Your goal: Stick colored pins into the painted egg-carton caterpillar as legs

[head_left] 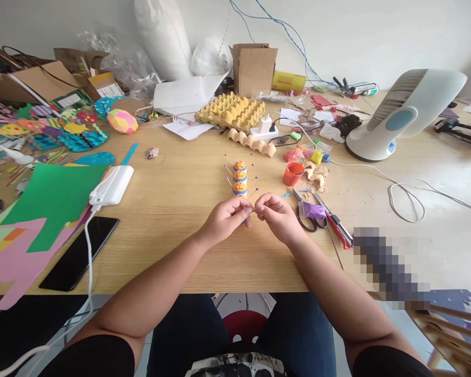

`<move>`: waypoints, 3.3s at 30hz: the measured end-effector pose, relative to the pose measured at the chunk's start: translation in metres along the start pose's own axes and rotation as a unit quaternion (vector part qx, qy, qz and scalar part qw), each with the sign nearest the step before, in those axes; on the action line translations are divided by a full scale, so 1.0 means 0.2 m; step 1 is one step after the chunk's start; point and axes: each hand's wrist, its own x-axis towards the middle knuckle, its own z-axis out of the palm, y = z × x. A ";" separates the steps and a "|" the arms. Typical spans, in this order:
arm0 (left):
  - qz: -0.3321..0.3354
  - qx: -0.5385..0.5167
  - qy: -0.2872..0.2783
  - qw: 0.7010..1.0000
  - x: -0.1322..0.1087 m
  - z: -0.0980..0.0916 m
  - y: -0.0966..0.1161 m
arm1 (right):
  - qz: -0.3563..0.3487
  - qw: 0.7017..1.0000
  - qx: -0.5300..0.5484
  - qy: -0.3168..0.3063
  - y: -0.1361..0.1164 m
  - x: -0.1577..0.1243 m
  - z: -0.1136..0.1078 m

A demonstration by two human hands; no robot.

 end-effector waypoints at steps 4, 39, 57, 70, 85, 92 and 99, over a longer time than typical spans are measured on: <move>-0.068 -0.109 -0.035 0.991 0.01 -0.02 0.00 | -0.050 0.998 -0.043 0.016 -0.01 -0.01 0.01; -0.064 -0.076 -0.011 0.995 0.01 -0.02 0.00 | -0.046 0.995 -0.046 0.079 -0.01 -0.01 0.00; -0.053 -0.058 -0.013 0.997 0.01 -0.01 0.00 | 0.016 0.997 -0.035 0.061 0.01 0.00 -0.02; -0.044 -0.041 -0.013 0.998 0.01 -0.01 0.00 | -0.058 0.988 -0.125 0.075 -0.02 -0.02 0.03; -0.049 -0.037 -0.034 0.998 0.01 -0.01 0.01 | -0.067 0.983 -0.165 0.050 -0.01 -0.02 0.02; -0.061 -0.095 -0.013 0.993 0.01 -0.01 -0.01 | -0.082 0.984 -0.151 0.038 -0.02 -0.02 0.01; -0.071 -0.103 -0.010 0.992 0.01 -0.01 -0.01 | -0.085 0.986 -0.141 0.040 -0.01 -0.02 0.02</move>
